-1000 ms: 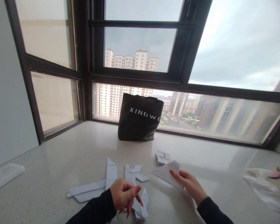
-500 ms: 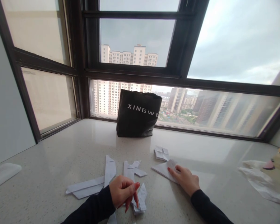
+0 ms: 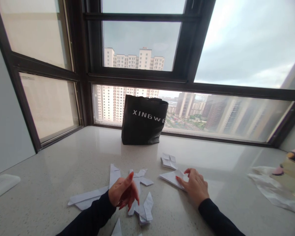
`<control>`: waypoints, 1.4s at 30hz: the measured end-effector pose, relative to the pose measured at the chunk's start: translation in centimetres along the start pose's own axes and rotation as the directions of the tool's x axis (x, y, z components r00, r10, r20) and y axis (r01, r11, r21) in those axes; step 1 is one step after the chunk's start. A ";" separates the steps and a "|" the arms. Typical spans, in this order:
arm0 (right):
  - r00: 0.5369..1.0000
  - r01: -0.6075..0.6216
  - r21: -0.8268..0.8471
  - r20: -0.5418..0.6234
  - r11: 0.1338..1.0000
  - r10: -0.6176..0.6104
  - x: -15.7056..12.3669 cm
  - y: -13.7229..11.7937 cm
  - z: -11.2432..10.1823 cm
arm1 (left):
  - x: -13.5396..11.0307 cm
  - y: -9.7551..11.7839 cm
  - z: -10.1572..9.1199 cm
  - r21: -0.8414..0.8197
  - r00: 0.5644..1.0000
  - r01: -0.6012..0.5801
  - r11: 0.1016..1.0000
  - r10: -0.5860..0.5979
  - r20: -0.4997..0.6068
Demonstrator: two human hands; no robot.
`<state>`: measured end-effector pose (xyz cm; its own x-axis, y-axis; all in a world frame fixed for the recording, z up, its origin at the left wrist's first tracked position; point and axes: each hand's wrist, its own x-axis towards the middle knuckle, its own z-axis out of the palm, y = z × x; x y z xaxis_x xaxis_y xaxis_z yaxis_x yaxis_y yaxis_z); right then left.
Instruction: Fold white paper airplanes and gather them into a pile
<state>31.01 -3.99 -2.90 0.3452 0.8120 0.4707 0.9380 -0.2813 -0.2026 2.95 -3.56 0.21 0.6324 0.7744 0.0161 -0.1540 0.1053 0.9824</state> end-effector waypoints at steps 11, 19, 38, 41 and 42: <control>0.870 0.458 0.313 0.032 0.832 -0.491 -2.9 -5.4 -3.9 | 0.7 0.7 -2.8 0.163 0.900 -0.213 0.963 0.258 -0.352; 0.857 0.419 0.362 0.146 0.832 -0.495 -6.3 -11.4 -2.6 | 0.8 -1.7 -2.9 0.708 0.884 -0.007 0.706 0.336 -0.326; 0.813 0.416 0.753 -0.057 0.509 -0.580 -6.3 -12.0 -2.2 | 0.7 -2.1 -1.8 0.642 0.955 -0.035 0.766 0.214 -0.204; 0.713 0.568 0.680 -0.126 0.463 -0.689 -6.3 -12.2 -3.0 | 0.6 -1.7 -1.6 0.476 0.958 -0.083 0.876 0.202 -0.204; 0.684 0.600 0.661 -0.134 0.450 -0.717 -6.4 -12.3 -3.2 | 0.5 -1.5 -1.5 0.408 0.958 -0.106 0.907 0.203 -0.202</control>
<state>17.40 -7.36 -0.67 -0.4323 0.6888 0.5820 0.6077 0.6993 -0.3763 2.40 -2.38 -1.56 0.4209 0.8896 0.1775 0.1026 -0.2411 0.9651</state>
